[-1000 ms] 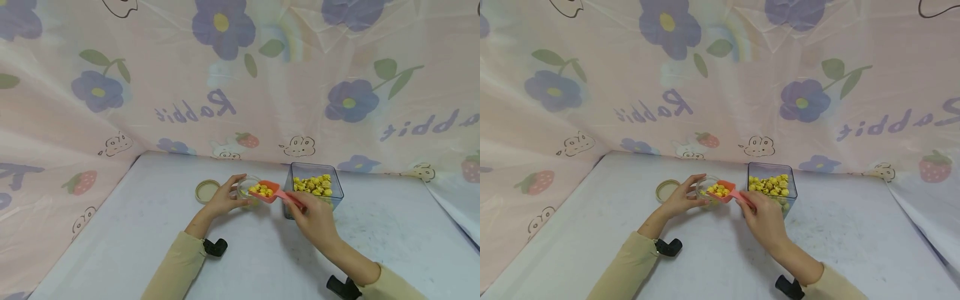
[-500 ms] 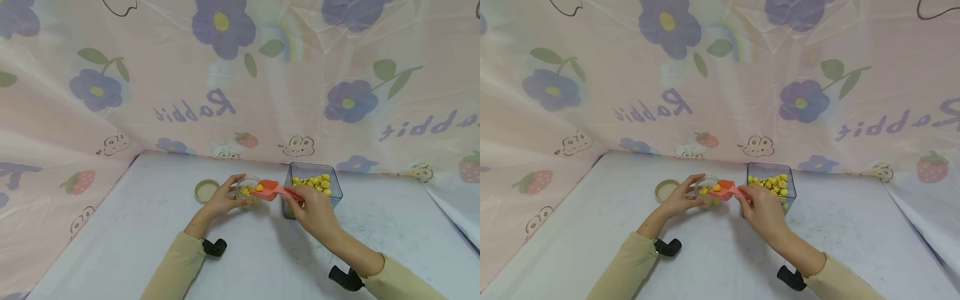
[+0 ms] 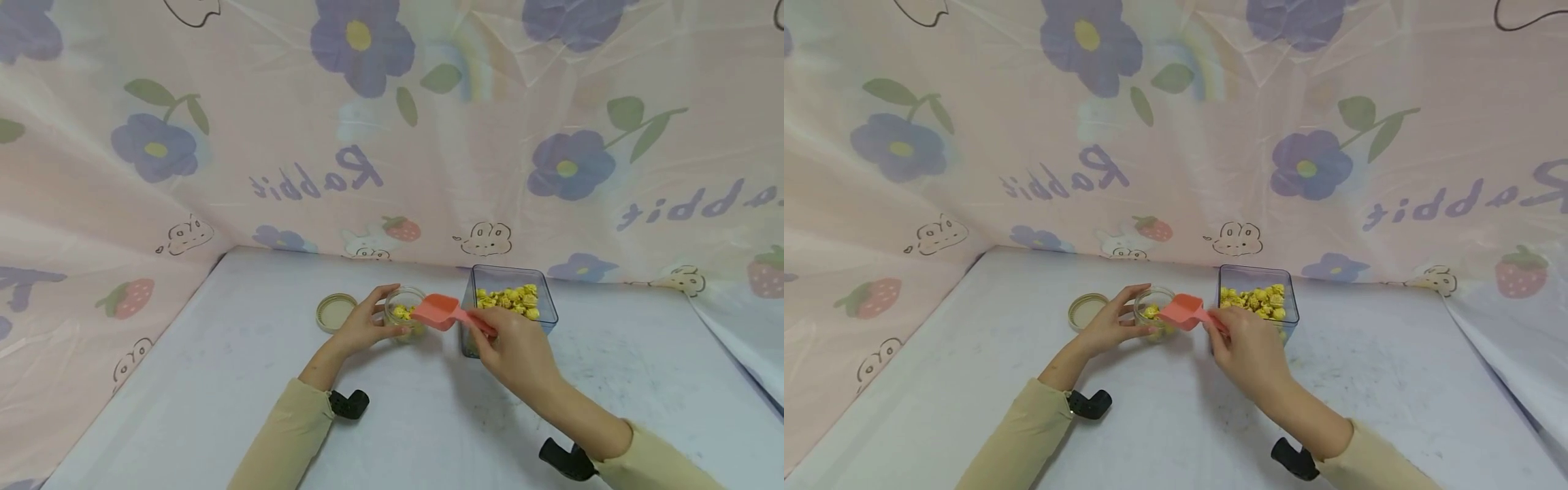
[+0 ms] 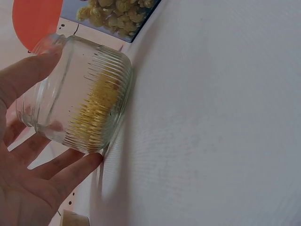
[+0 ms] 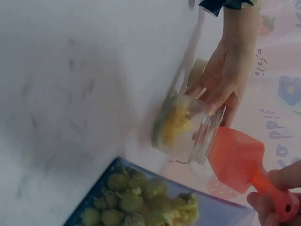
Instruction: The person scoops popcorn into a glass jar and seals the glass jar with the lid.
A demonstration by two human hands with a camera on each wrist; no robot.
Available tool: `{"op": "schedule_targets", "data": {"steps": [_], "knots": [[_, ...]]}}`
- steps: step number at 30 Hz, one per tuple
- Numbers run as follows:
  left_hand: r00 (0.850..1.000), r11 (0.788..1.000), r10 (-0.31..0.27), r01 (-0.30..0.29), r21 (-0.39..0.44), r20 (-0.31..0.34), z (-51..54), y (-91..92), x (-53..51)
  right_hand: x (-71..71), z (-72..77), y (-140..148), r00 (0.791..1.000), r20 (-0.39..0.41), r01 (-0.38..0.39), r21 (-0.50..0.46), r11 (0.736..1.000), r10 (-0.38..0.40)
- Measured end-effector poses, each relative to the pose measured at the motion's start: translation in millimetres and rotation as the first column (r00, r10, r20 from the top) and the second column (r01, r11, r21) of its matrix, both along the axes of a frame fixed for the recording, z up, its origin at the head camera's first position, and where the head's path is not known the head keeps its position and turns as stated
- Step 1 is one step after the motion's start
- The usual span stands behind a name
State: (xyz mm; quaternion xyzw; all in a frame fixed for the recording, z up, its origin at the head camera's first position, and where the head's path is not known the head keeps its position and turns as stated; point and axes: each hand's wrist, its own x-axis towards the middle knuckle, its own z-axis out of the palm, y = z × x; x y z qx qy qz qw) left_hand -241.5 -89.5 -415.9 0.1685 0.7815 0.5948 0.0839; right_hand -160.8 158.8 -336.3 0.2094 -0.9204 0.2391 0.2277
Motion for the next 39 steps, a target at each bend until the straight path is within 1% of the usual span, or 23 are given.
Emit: {"op": "schedule_targets", "data": {"steps": [2, 5, 13, 17, 20, 25, 33, 37, 39], "knots": [[1.0, 1.0, 0.006, -0.006, -0.006, 0.0, 0.3, 0.1, 0.4, 2.6, -2.4, 1, 1.0, -0.027, 0.007, 0.013, 1.0, -0.007], [1.0, 1.0, 0.007, -0.007, -0.01, -0.005, 0.5, 0.1, 0.6, 5.2, -6.7, 2, 0.999, -0.043, 0.023, 0.01, 1.0, -0.023], [1.0, 1.0, -0.013, 0.013, 0.002, -0.009, -0.2, -1.1, 0.2, 9.2, -21.4, 6, 0.998, -0.033, 0.056, -0.008, 0.998, -0.056], [1.0, 1.0, -0.005, 0.005, 0.0, 0.004, 0.7, -1.1, 0.4, 9.8, -25.3, 7, 0.997, -0.01, 0.08, -0.01, 0.997, -0.08], [1.0, 1.0, 0.005, -0.005, -0.005, 0.013, 1.5, -0.6, 0.8, 10.4, -25.9, 7, 0.996, 0.016, 0.092, -0.017, 0.996, -0.092], [1.0, 1.0, -0.006, 0.006, -0.008, -0.003, 1.9, -0.5, 1.7, 10.6, -26.9, 9, 0.995, 0.032, 0.097, -0.047, 0.994, -0.095], [1.0, 1.0, -0.01, 0.01, 0.012, 0.008, 0.8, 0.2, 0.5, 7.2, -30.9, 15, 0.997, -0.035, 0.065, -0.121, 0.991, -0.069], [1.0, 1.0, -0.008, 0.007, 0.017, 0.015, -0.3, 0.1, 0.0, 6.7, -28.4, 17, 0.997, -0.047, 0.054, -0.151, 0.987, -0.062], [1.0, 1.0, -0.002, 0.001, 0.01, 0.019, 0.3, 0.1, 0.5, 6.7, -26.0, 18, 0.997, -0.039, 0.056, -0.17, 0.984, -0.064]]}}
